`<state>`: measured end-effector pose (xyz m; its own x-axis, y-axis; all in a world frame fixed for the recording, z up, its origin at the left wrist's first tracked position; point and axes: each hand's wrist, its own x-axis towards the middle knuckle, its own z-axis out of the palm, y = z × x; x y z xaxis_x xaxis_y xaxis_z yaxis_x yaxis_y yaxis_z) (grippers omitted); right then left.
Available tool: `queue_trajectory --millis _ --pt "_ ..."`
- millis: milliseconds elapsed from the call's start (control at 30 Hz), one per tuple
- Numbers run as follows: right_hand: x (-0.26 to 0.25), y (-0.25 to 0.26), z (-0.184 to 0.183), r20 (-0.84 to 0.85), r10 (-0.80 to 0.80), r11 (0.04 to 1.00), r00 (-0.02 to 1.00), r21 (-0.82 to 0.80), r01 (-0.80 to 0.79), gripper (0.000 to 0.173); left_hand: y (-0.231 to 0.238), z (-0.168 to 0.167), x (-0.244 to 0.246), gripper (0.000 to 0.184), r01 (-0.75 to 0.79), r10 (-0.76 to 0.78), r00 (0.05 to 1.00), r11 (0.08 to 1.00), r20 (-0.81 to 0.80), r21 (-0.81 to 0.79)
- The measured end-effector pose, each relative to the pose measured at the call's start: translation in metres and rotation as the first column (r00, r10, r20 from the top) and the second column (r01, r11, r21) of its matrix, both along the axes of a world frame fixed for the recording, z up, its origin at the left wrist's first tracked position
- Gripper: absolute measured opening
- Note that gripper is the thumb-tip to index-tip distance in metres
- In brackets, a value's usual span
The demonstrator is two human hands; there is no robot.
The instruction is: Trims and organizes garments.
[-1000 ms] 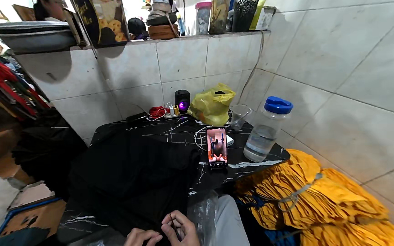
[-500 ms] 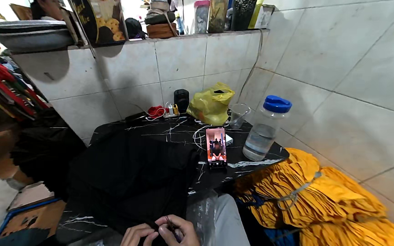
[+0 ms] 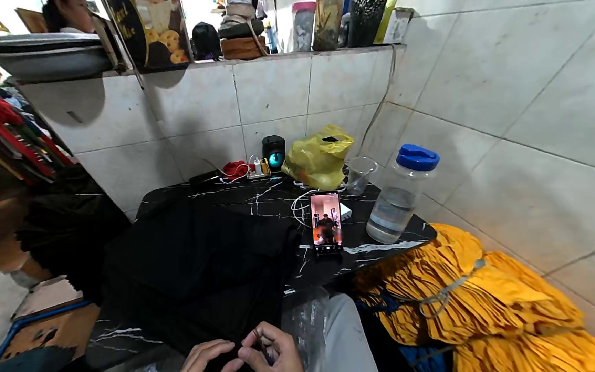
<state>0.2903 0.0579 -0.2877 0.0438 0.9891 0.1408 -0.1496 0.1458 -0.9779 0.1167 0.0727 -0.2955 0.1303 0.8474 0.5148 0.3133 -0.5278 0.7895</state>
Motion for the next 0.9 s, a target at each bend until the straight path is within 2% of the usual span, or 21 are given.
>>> queue_trajectory --millis 133,200,367,500,600,700,833,900 --pt "-0.001 -0.001 0.002 -0.039 0.053 0.999 0.998 0.006 -0.053 0.01 -0.003 0.004 0.005 0.035 -0.017 0.015 0.997 0.999 -0.071 -0.034" --pt "-0.002 -0.002 0.003 -0.022 0.056 0.998 0.998 0.018 -0.056 0.012 -0.007 0.008 0.013 0.036 -0.026 0.025 1.0 0.999 -0.007 -0.046" --pt "-0.001 0.002 0.001 0.136 -0.095 0.995 0.986 -0.009 0.097 0.027 -0.012 0.016 0.024 0.041 -0.085 0.102 0.968 0.993 0.23 -0.083" --pt "0.001 0.004 -0.006 0.225 0.079 0.996 0.971 -0.047 -0.07 0.035 -0.014 0.021 0.026 0.027 -0.1 0.117 0.967 0.991 0.226 -0.084" --pt "-0.005 0.004 -0.01 0.114 0.09 0.996 0.989 -0.001 -0.09 0.03 -0.015 0.017 0.028 0.017 -0.062 0.078 0.969 0.995 0.235 -0.076" --pt "-0.002 0.003 -0.008 0.01 0.076 0.997 0.997 0.011 -0.076 0.019 -0.015 0.011 0.028 0.015 -0.068 0.078 0.962 0.997 0.261 -0.046" --pt "-0.003 0.001 -0.007 0.026 0.087 0.996 0.996 0.029 -0.088 0.015 -0.011 0.004 0.027 0.013 -0.105 0.106 0.951 0.994 0.29 -0.018" --pt "-0.004 0.0 -0.006 0.032 0.099 0.994 0.995 0.043 -0.1 0.018 -0.013 0.015 0.028 0.018 -0.107 0.121 0.944 0.992 0.306 -0.062"
